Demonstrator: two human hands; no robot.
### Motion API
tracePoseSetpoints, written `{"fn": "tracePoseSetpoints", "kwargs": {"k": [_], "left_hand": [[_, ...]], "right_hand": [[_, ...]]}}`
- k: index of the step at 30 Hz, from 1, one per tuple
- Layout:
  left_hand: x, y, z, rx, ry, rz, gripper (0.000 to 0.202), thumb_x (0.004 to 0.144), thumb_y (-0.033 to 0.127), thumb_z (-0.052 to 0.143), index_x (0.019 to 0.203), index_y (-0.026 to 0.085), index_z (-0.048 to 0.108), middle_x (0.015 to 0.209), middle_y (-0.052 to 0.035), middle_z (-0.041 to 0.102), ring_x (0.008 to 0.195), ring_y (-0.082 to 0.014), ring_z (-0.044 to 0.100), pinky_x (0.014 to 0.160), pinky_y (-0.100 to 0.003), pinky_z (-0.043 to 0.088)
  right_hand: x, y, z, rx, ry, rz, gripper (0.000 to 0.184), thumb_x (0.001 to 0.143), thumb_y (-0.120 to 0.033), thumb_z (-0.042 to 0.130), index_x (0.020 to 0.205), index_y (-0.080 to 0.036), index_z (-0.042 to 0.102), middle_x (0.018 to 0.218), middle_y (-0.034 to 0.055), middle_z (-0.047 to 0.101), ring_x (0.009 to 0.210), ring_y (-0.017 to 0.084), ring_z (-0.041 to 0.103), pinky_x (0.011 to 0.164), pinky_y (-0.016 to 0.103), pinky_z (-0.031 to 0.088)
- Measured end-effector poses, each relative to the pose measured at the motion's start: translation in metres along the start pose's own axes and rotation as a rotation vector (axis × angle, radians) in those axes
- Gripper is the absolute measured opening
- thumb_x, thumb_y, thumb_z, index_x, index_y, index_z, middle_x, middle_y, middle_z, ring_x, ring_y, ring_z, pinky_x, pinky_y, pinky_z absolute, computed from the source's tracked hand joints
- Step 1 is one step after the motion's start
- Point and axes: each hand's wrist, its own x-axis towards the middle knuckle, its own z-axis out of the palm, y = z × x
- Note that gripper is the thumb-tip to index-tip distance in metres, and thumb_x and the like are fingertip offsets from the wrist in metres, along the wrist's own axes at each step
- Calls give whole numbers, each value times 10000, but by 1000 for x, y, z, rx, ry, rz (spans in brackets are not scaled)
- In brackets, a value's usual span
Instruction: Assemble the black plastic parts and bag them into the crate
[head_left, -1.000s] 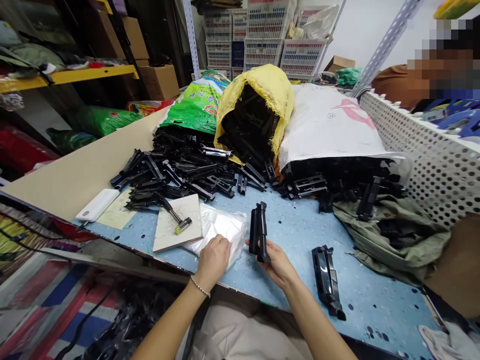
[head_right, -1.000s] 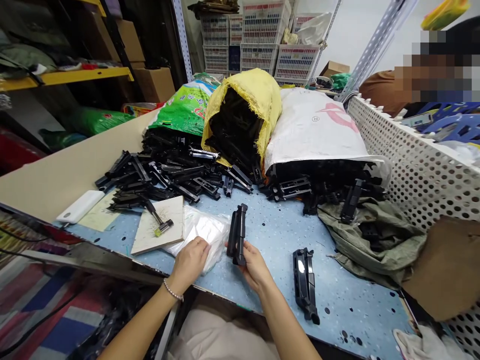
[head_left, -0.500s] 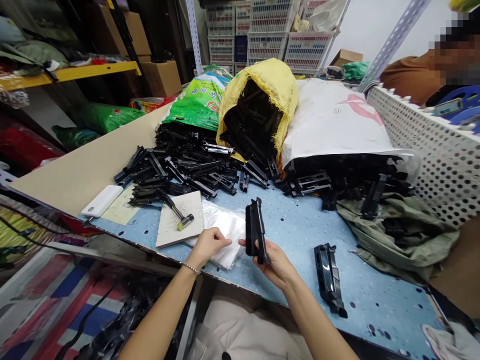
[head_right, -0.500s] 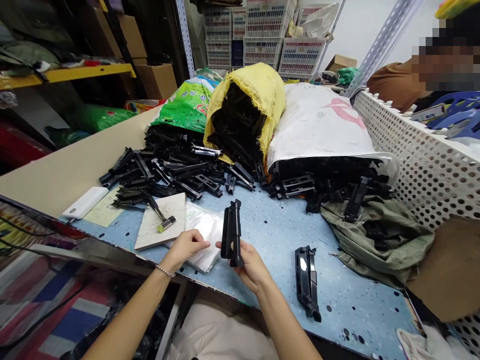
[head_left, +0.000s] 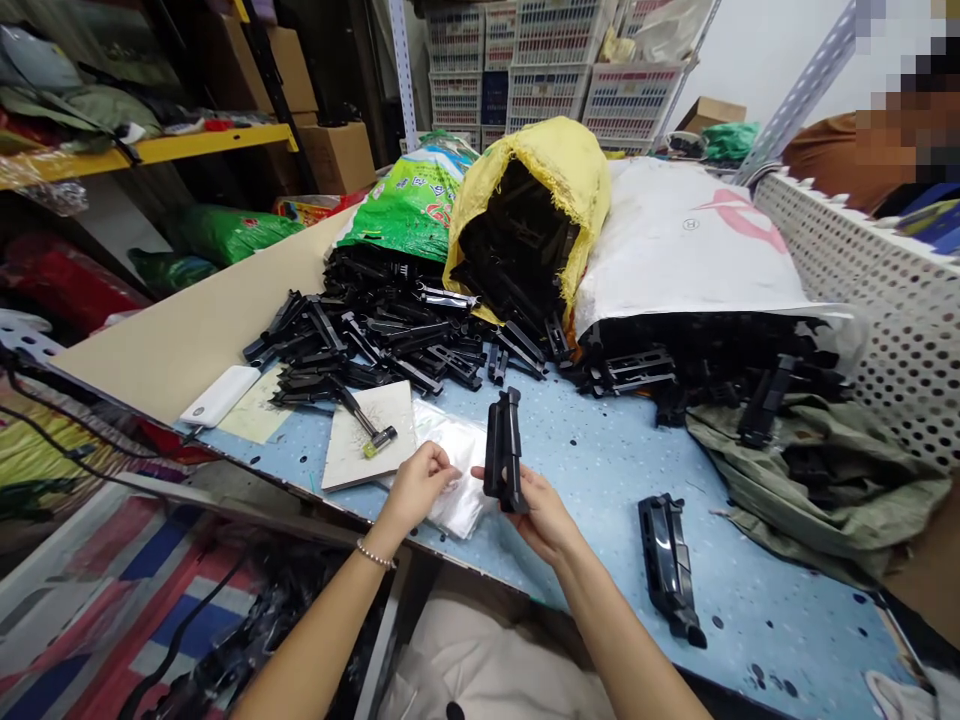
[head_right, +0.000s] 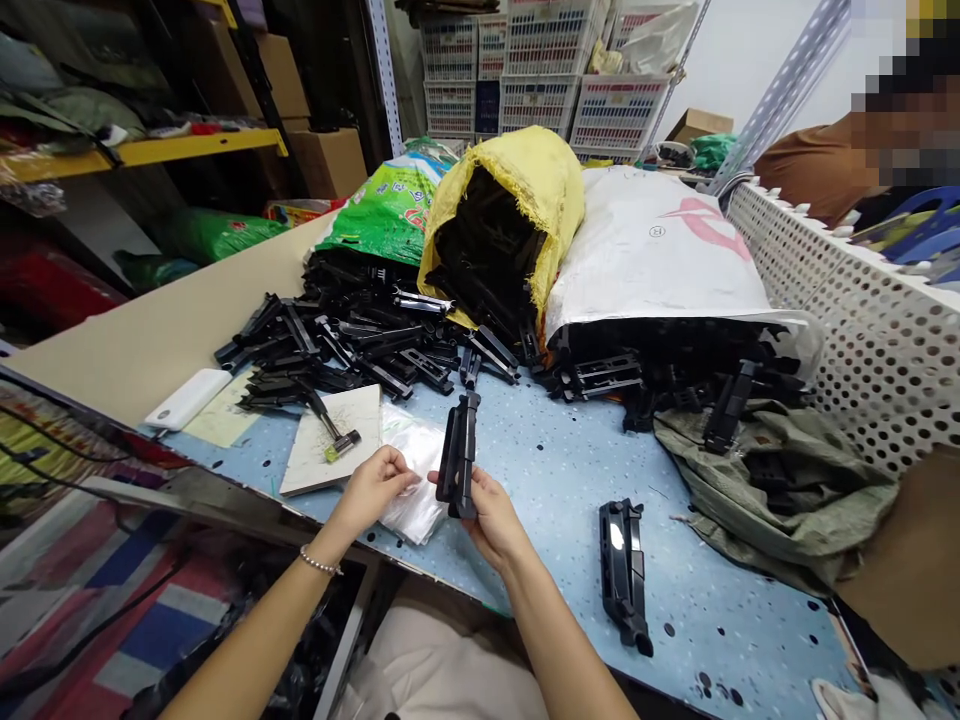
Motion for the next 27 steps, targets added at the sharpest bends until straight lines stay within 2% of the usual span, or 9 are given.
{"fn": "tracePoseSetpoints", "kwargs": {"k": [7,10,14,16,18,20,21,24,27], "left_hand": [[2,-13,31,117,99,41,269,659,249,664,695,214,400,586,90,449,532,-89,436,531,-201,337],[2,-14,30,138,43,69,219,677,212,636,707,210,419,612,78,490,551,-99,477,546,-205,369],[-5,1,11,149,0,115,85,748,145,528,695,195,485,677,31,559,640,-130,553,621,-241,435],[-14,14,-2,296,2,193,176,757,51,449,696,184,549,770,-17,600,759,-160,578,722,-283,456],[-23,27,-12,606,27,272,292,750,-23,390,706,170,604,857,-71,618,869,-203,576,806,-336,453],[-26,33,-16,900,41,295,335,758,-43,373,765,152,646,904,-109,620,901,-232,578,821,-364,465],[-26,33,-17,957,35,289,342,766,-37,380,831,143,663,935,-116,622,905,-233,586,821,-363,476],[-15,22,-15,823,-8,320,424,783,0,415,1111,155,634,1120,-101,606,899,-186,615,860,-325,500],[-4,9,-17,588,-57,346,571,762,8,425,1291,196,532,1286,-86,546,893,-146,631,921,-322,499]], "right_hand": [[-4,-3,2,-50,-2,15,308,681,-386,777,855,-150,685,856,65,737,715,132,620,681,229,445],[0,2,0,-78,11,41,327,669,-386,783,868,-144,692,792,47,722,639,112,587,615,215,421],[4,10,-2,-125,47,54,355,637,-376,799,875,-133,698,722,21,690,531,78,496,509,200,353],[5,13,-2,-131,54,47,353,632,-362,799,884,-138,695,744,17,688,547,79,500,514,198,360],[6,15,-1,-136,59,37,342,636,-356,795,882,-142,690,758,15,688,559,81,511,519,196,373],[4,16,-2,-125,72,16,327,651,-355,789,876,-144,681,759,12,688,560,79,519,513,188,388],[2,16,-3,-103,84,-3,321,663,-356,786,878,-144,675,763,13,689,566,78,527,511,180,397],[-15,16,-13,45,47,17,321,712,-356,766,927,-146,653,787,33,696,616,89,581,494,149,426],[-33,24,-29,228,-159,284,348,762,-339,734,995,-101,636,736,63,688,573,82,602,455,118,441]]}}
